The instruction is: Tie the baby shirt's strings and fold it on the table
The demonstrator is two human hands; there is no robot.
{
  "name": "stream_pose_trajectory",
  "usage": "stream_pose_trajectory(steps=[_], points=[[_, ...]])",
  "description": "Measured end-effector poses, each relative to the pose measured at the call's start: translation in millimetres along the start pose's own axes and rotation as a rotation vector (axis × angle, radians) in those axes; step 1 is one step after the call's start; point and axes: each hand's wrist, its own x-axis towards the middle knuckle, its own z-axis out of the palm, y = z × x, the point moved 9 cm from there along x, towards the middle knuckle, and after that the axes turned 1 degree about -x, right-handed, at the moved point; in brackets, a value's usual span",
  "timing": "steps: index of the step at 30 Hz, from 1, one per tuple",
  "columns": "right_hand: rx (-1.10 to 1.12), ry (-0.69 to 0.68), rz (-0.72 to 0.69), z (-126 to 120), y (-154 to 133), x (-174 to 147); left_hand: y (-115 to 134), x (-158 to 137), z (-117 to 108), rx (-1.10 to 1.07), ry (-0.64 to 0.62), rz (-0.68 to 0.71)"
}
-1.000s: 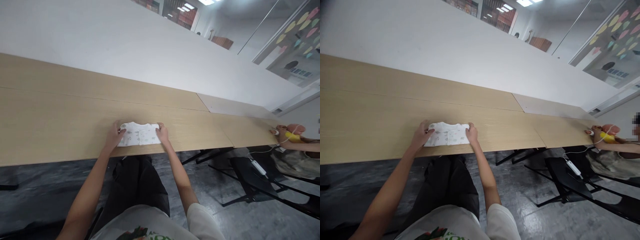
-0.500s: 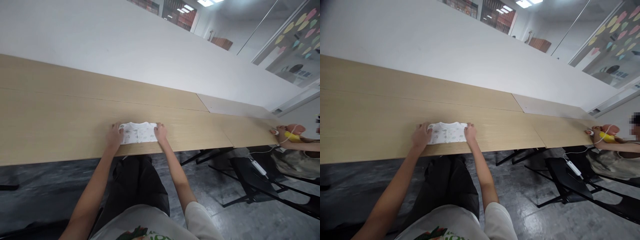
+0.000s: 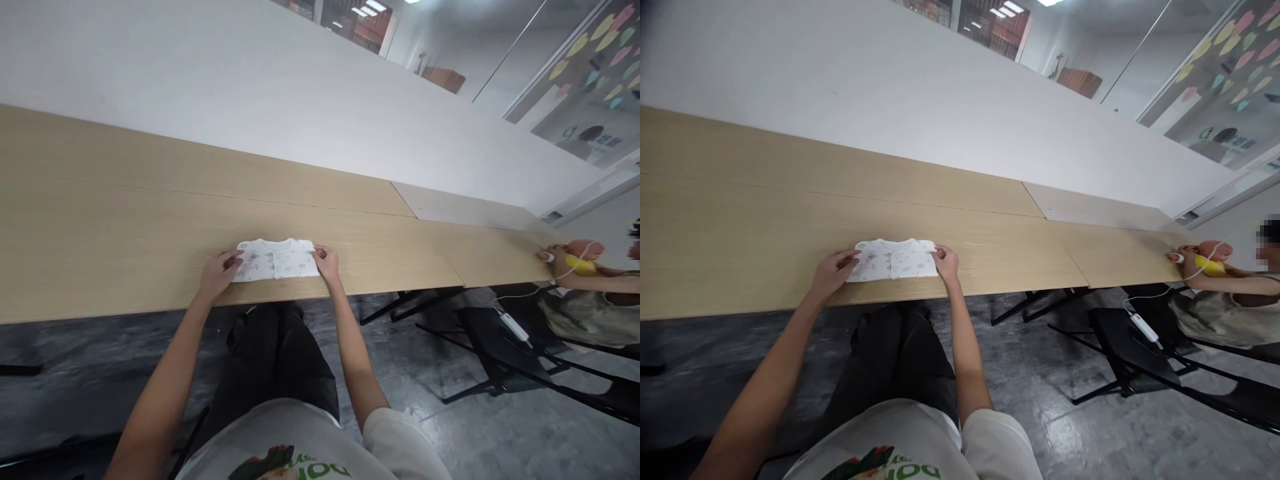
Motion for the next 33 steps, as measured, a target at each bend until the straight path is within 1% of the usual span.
stream_pose_trajectory(steps=[3, 9, 15, 21, 27, 33], points=[[0.003, -0.006, -0.001, 0.7, -2.2, -0.8, 0.7, 0.5, 4.3, 0.029, -0.031, 0.023], [0.033, -0.003, 0.003, -0.5, 0.1, -1.4, 4.4, 3.7, 7.5, 0.088, -0.018, 0.057], [-0.082, -0.001, -0.003, 1.2, -1.8, -1.8, 7.8, 5.5, 8.7, 0.15, -0.038, 0.062], [-0.144, 0.002, -0.005, -0.9, -6.4, -5.9, 11.8, 3.3, 6.6, 0.11, -0.033, 0.061], [-0.108, 0.007, 0.006, -3.1, -8.6, -8.6, 8.4, 1.2, 4.5, 0.071, -0.03, 0.033], [-0.083, 0.009, 0.014, -2.6, -8.1, -9.4, 4.6, 1.0, 5.0, 0.043, -0.026, 0.038]])
